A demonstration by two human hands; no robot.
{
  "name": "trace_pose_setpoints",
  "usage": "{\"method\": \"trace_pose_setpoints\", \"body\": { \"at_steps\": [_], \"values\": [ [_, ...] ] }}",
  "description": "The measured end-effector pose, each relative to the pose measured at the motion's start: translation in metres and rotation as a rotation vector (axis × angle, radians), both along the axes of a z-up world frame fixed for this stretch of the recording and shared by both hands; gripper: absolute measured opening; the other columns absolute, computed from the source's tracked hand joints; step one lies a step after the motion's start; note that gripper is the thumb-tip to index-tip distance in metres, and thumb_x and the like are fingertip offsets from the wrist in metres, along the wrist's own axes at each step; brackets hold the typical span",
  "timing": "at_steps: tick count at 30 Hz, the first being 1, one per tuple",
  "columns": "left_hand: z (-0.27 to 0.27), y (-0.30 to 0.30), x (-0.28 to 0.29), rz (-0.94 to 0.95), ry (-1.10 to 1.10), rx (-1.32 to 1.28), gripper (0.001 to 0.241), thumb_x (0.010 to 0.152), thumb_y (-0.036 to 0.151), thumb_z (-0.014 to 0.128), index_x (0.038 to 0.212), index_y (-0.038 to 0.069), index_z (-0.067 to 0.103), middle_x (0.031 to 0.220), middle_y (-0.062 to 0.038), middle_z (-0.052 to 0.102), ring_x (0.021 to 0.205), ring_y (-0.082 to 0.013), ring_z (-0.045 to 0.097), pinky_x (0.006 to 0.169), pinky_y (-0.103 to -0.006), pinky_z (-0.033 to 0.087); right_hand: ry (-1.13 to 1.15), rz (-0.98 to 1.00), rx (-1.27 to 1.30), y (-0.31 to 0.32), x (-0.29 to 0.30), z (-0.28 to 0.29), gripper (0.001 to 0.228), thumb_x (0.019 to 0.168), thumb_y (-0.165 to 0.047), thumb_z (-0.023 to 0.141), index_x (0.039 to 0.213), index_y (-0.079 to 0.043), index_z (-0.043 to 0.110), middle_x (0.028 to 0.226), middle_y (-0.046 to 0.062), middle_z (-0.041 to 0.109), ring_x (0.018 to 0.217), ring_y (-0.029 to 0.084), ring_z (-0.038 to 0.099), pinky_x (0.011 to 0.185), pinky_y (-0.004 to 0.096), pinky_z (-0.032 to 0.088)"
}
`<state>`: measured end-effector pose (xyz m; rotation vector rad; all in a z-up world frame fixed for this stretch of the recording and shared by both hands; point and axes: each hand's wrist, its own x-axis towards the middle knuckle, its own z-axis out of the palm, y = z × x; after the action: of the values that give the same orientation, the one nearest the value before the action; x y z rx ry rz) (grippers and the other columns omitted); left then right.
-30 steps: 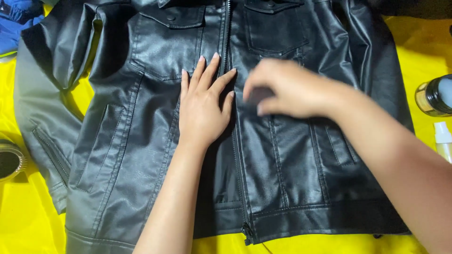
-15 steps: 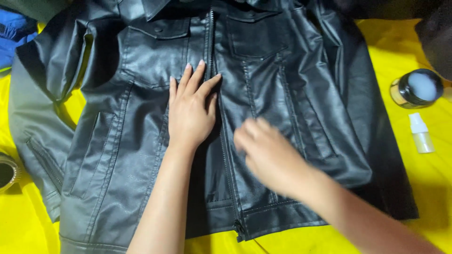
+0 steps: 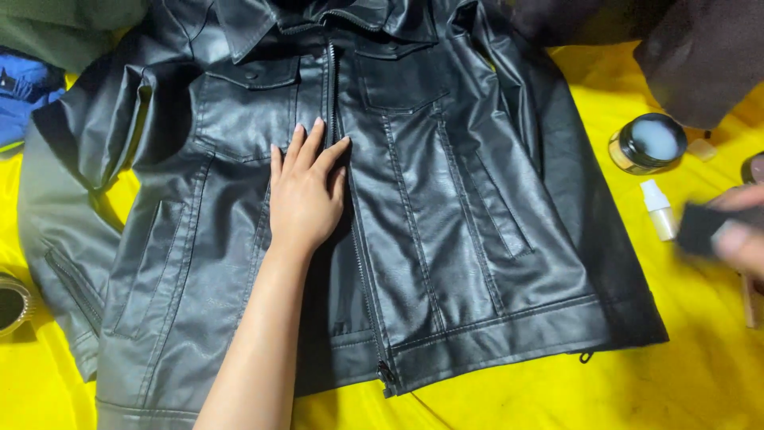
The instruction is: Applying leather conditioner or polish to a black leather jacket using a sponge, drying it with a hair dryer, and detailing with a small brush.
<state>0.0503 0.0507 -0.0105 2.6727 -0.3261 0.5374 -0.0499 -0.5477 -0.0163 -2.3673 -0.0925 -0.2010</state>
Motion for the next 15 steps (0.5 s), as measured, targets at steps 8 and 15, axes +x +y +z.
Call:
{"method": "trace_pose_setpoints", "body": {
  "at_steps": [8,15],
  "values": [
    [-0.002,0.000,-0.001,-0.007,-0.034,0.025,0.042,0.100,0.022,0.059,0.142,0.021,0.063,0.160,-0.012,0.044,0.150,-0.0381,0.034,0.120,-0.0643,0.021,0.083,-0.392,0.522,-0.005,0.062,-0.036,0.046,0.105,-0.049,0.053,0.142,-0.024,0.057,0.140,-0.007,0.064,0.130,0.009,0.063,0.119,0.029,0.048],
    [-0.001,0.000,-0.002,-0.002,-0.014,0.018,0.043,0.099,0.022,0.059,0.143,0.022,0.062,0.160,-0.012,0.044,0.150,-0.0381,0.033,0.120,-0.0638,0.021,-0.232,-0.609,-0.033,0.044,0.094,-0.040,0.032,0.108,-0.017,0.084,0.131,-0.002,0.067,0.121,0.019,0.069,0.106,0.031,0.067,0.090,0.039,0.052]
  ]
}}
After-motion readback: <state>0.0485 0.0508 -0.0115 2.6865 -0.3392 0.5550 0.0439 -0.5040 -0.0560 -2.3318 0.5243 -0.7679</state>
